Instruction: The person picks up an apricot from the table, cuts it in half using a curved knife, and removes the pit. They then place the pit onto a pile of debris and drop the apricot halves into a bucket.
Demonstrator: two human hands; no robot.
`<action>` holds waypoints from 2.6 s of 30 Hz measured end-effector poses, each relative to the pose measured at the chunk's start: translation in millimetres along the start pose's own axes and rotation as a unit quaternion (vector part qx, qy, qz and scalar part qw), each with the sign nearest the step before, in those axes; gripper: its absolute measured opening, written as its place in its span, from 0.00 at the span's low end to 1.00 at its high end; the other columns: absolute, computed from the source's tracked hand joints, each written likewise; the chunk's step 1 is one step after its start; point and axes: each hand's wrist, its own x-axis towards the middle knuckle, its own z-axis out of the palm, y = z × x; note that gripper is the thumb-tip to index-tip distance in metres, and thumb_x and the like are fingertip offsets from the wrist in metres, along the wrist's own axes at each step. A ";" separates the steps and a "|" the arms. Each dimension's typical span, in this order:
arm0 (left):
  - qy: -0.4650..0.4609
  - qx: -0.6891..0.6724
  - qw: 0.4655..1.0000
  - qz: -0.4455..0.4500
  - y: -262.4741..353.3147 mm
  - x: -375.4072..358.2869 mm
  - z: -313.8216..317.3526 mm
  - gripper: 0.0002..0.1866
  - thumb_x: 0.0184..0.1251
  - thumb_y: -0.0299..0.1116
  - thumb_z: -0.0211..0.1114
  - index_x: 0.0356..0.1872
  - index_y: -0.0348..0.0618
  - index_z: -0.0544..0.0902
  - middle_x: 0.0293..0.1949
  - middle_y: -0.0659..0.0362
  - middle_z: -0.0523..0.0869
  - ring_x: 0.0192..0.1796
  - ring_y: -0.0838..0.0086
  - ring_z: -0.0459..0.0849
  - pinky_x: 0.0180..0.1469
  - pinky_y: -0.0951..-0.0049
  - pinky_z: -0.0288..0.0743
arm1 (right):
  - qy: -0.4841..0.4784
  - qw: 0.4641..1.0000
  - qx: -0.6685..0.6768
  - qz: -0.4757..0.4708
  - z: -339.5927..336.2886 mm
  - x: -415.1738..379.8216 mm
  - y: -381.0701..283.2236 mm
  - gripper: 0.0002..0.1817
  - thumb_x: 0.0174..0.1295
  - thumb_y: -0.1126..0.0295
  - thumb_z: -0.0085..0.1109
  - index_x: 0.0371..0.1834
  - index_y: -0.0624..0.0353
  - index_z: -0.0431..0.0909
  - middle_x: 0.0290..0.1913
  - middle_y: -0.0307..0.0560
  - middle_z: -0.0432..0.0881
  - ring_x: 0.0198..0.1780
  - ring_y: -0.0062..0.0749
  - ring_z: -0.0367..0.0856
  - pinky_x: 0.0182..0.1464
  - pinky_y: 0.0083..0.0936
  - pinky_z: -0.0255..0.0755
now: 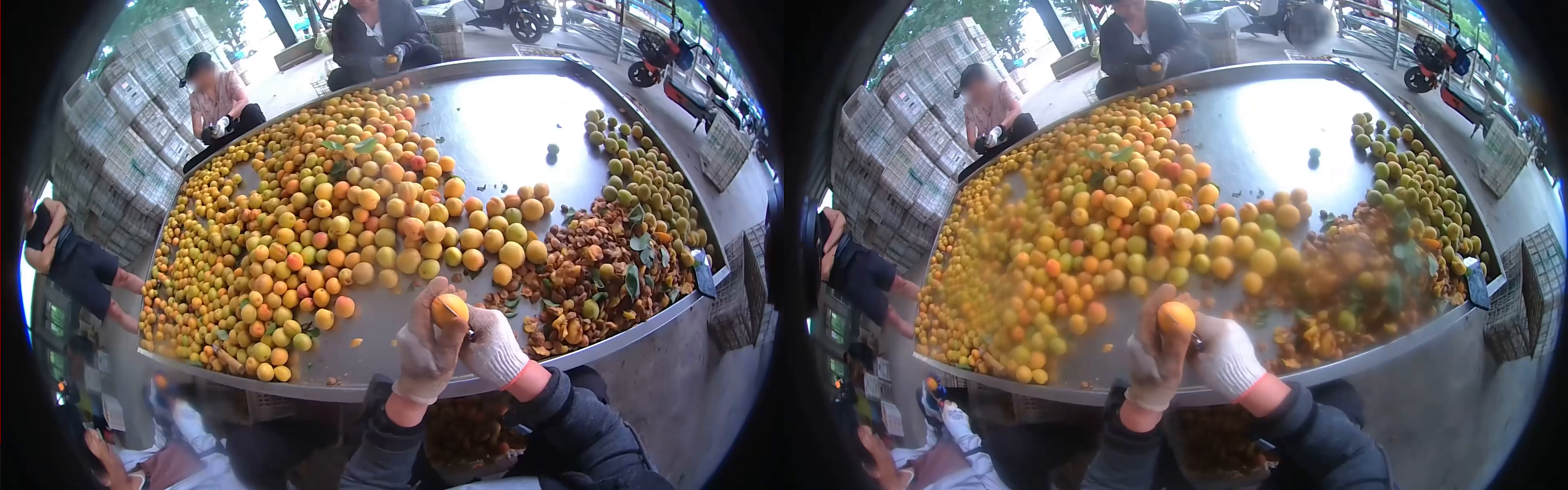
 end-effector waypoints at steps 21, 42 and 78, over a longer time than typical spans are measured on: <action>-0.048 0.143 0.984 0.093 -9.1 5.4 -11.4 0.30 0.56 0.44 0.74 0.59 0.45 0.76 0.47 0.53 0.83 0.49 0.60 0.84 0.50 0.66 0.78 | -0.001 1.000 0.025 0.011 -6.2 -4.1 16.5 0.09 0.54 0.77 0.60 0.39 0.62 0.82 0.30 0.55 0.83 0.32 0.39 0.84 0.37 0.31 0.75; -0.067 0.123 0.983 0.120 -15.9 6.7 -0.1 0.27 0.57 0.26 0.68 0.61 0.40 0.74 0.46 0.51 0.81 0.47 0.60 0.82 0.48 0.68 0.77 | 0.028 0.970 0.164 0.179 -43.5 9.5 -36.3 0.15 0.59 0.69 0.60 0.47 0.62 0.77 0.26 0.41 0.79 0.16 0.17 0.70 0.14 0.14 0.61; 0.040 -0.301 0.909 -0.285 -16.7 4.7 -10.3 0.20 0.70 0.41 0.61 0.57 0.42 0.73 0.38 0.52 0.83 0.28 0.75 0.80 0.30 0.79 0.75 | -0.232 0.910 0.169 0.298 -73.4 -9.7 -34.7 0.15 0.58 0.69 0.60 0.49 0.58 0.82 0.28 0.36 0.81 0.26 0.15 0.76 0.29 0.13 0.69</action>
